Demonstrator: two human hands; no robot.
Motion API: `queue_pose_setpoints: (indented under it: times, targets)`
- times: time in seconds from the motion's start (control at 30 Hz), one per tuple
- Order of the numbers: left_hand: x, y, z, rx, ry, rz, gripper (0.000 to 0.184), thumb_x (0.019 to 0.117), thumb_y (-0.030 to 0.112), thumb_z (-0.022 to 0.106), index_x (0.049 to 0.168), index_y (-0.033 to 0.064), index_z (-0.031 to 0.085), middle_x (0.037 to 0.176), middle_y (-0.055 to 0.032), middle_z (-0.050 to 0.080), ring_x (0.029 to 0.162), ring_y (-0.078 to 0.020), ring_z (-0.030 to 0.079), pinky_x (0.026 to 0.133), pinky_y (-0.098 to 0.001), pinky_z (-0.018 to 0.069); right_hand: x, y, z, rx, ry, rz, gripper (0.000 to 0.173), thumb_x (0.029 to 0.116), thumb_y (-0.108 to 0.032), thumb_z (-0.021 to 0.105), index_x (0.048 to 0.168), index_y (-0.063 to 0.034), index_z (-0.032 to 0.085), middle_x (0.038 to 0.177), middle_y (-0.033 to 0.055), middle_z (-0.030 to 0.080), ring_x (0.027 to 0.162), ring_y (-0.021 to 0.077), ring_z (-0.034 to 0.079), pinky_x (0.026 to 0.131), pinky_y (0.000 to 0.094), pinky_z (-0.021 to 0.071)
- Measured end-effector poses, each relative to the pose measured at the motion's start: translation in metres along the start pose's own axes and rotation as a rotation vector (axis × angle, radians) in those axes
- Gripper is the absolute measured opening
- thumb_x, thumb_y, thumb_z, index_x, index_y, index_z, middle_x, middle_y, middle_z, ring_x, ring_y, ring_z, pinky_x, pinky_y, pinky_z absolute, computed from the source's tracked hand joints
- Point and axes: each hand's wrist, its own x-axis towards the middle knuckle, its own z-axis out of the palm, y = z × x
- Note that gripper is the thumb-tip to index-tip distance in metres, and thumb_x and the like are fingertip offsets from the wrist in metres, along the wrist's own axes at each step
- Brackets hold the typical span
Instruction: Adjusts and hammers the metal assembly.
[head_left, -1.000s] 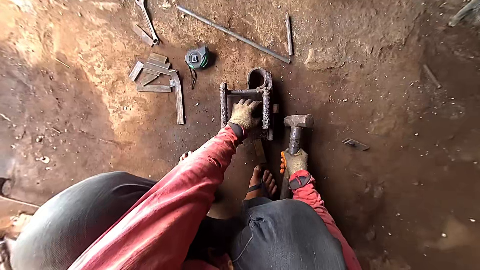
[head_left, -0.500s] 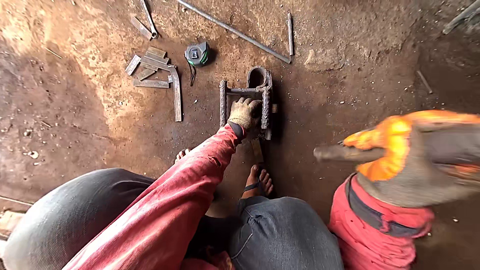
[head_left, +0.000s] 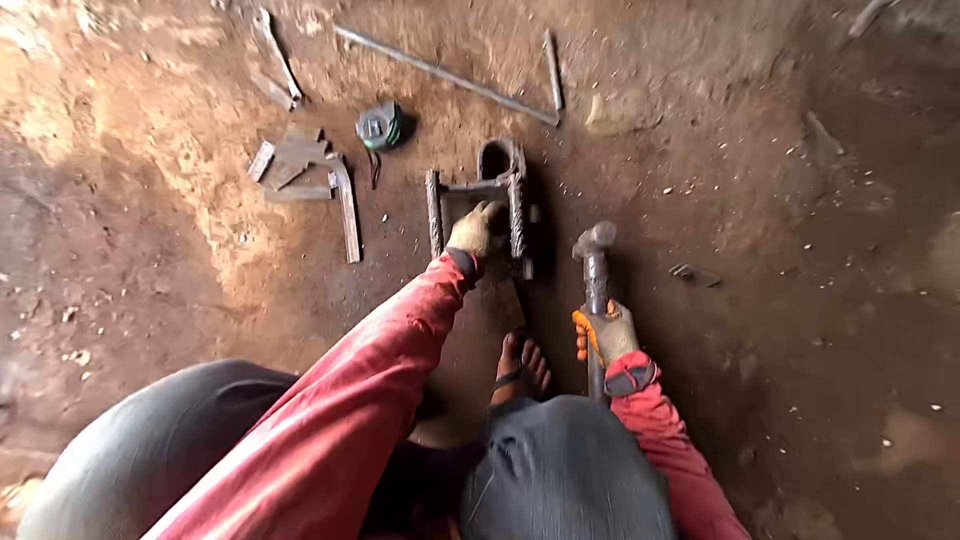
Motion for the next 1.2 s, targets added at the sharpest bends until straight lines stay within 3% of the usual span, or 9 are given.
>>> queue_pose_setpoints:
  times: [0.07,0.13,0.33,0.47,0.67,0.87,1.03,1.13,1.2]
  targets:
    - [0.01,-0.038,0.037,-0.145,-0.201,-0.245,0.047,0.0921,0.033,0.074,0.133,0.0116,0.066,0.129,-0.0148,0.068,0.111,-0.0302,0.07,0.094,-0.0501,0.0578,0.006,0.003,-0.001,-0.071,0.018,-0.001,0.033,0.1,-0.018,0.066,0.126,-0.0014,0.054,0.075,0.0108,0.064,0.051,0.019,0.063,0.044,0.036,0.0565]
    - [0.01,-0.039,0.046,-0.163,-0.344,-0.433,0.051,0.0904,0.029,0.076,0.138,0.0165,0.063,0.135,-0.0106,0.066,0.118,-0.0303,0.067,0.1,-0.0591,0.0531,0.01,0.015,0.001,-0.179,0.046,-0.007,0.035,0.1006,-0.021,0.065,0.128,-0.002,0.055,0.081,0.0123,0.066,0.054,0.02,0.065,0.047,0.0372,0.0572]
    - [0.005,-0.021,0.053,-0.152,-0.256,-0.664,0.049,0.093,0.033,0.071,0.139,0.0173,0.062,0.133,-0.0101,0.067,0.118,-0.0289,0.067,0.1,-0.0569,0.0531,0.007,0.02,0.014,-0.125,0.067,-0.021,0.037,0.1001,-0.019,0.066,0.13,-0.0019,0.053,0.079,0.0112,0.065,0.053,0.0194,0.064,0.045,0.0365,0.0568]
    - [0.002,-0.026,0.054,-0.143,-0.266,-0.629,0.052,0.0933,0.034,0.07,0.142,0.0186,0.059,0.137,-0.0109,0.063,0.115,-0.0298,0.067,0.094,-0.0579,0.0555,0.014,0.027,0.019,-0.018,0.07,-0.003,0.042,0.0996,-0.018,0.068,0.135,-0.0034,0.05,0.084,0.014,0.067,0.057,0.0228,0.067,0.046,0.0394,0.058]
    - [0.001,-0.027,0.051,-0.182,-0.282,-0.608,0.052,0.0942,0.037,0.069,0.142,0.0203,0.06,0.138,-0.0133,0.062,0.113,-0.0317,0.068,0.092,-0.059,0.0563,-0.03,-0.01,0.017,-0.026,0.103,-0.027,0.024,0.1056,-0.016,0.059,0.123,0.0011,0.059,0.079,0.0098,0.064,0.053,0.0168,0.061,0.047,0.0336,0.0534]
    - [0.002,-0.026,0.048,-0.197,-0.274,-0.618,0.051,0.0942,0.037,0.069,0.142,0.0217,0.06,0.137,-0.0117,0.062,0.11,-0.0298,0.069,0.09,-0.0578,0.0575,-0.043,-0.042,0.005,0.287,0.039,-0.676,0.016,0.0927,-0.002,0.065,0.107,0.0034,0.059,0.062,0.0038,0.061,0.042,0.015,0.058,0.037,0.0328,0.0553]
    - [0.004,-0.027,0.048,-0.214,-0.276,-0.628,0.051,0.0939,0.037,0.069,0.142,0.0212,0.06,0.137,-0.0121,0.063,0.113,-0.0302,0.069,0.092,-0.0585,0.0572,-0.079,-0.127,-0.031,0.367,-0.005,-1.344,0.013,0.0991,-0.015,0.066,0.108,-0.0062,0.063,0.073,0.0029,0.068,0.053,0.0198,0.066,0.046,0.0395,0.0601]
    - [0.004,-0.027,0.049,-0.2,-0.276,-0.631,0.051,0.0938,0.038,0.069,0.142,0.0214,0.061,0.135,-0.0121,0.064,0.109,-0.0296,0.07,0.09,-0.0574,0.058,-0.086,-0.164,-0.022,0.501,0.186,-1.434,0.012,0.1021,-0.015,0.06,0.11,-0.0075,0.055,0.073,0.003,0.065,0.054,0.0219,0.067,0.048,0.0427,0.0623]
    - [0.004,-0.027,0.05,-0.206,-0.272,-0.633,0.05,0.0935,0.038,0.069,0.141,0.022,0.061,0.134,-0.0123,0.064,0.108,-0.0296,0.07,0.088,-0.0574,0.0585,-0.073,-0.153,0.0,0.442,0.332,-1.289,0.021,0.0996,-0.013,0.066,0.114,-0.0017,0.056,0.077,0.0051,0.067,0.059,0.0196,0.068,0.052,0.0399,0.0633]
